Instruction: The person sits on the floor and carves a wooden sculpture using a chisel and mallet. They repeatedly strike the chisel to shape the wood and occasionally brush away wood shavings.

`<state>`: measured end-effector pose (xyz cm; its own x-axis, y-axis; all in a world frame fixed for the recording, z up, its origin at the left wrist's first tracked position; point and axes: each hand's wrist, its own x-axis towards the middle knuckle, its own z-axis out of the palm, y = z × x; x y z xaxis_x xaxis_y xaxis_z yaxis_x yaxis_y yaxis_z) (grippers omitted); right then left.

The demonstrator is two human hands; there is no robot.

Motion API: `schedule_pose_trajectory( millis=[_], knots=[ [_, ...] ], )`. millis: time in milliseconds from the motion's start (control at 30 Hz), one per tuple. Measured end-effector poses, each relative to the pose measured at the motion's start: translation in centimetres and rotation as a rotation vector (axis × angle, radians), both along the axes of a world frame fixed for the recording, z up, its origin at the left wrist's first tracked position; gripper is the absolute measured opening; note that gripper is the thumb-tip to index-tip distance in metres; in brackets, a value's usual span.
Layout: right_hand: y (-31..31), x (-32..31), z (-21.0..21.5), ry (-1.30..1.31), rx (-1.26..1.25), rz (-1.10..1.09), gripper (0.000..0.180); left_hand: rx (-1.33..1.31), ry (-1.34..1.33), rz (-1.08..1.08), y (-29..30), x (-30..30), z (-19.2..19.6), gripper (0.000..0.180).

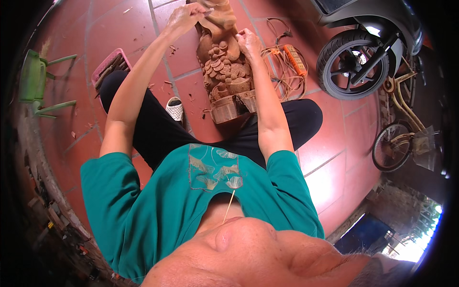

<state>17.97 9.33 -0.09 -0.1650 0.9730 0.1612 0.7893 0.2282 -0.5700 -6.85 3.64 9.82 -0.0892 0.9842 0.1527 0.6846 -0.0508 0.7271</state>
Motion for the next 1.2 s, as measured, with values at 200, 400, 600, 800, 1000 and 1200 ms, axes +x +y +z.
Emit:
schedule_pose_trajectory(
  millis=[200,400,600,800,1000,1200],
  knots=[
    [-1.0,0.6,-1.3,0.245,-0.037,0.062,0.021,-0.073,0.269,-0.222,-0.8,2.2,-1.4,0.022],
    [-1.3,0.9,-1.5,0.242,-0.017,0.057,0.020,0.127,0.533,-0.354,0.6,4.8,-4.7,0.019],
    [-1.6,0.5,-1.3,0.117,0.006,0.049,0.021,0.389,0.854,-0.446,0.6,6.9,-5.8,0.013],
    [-2.0,0.3,-0.7,0.134,0.028,0.068,0.021,0.457,0.909,-0.435,0.7,7.7,-6.8,0.012],
    [-1.6,0.7,-1.7,0.197,0.085,0.121,0.021,0.431,0.826,-0.566,0.8,6.5,-6.5,0.015],
    [-2.2,1.3,-0.6,0.269,-0.199,0.155,0.033,0.371,0.783,-0.626,1.4,5.5,-5.3,0.019]
  ],
)
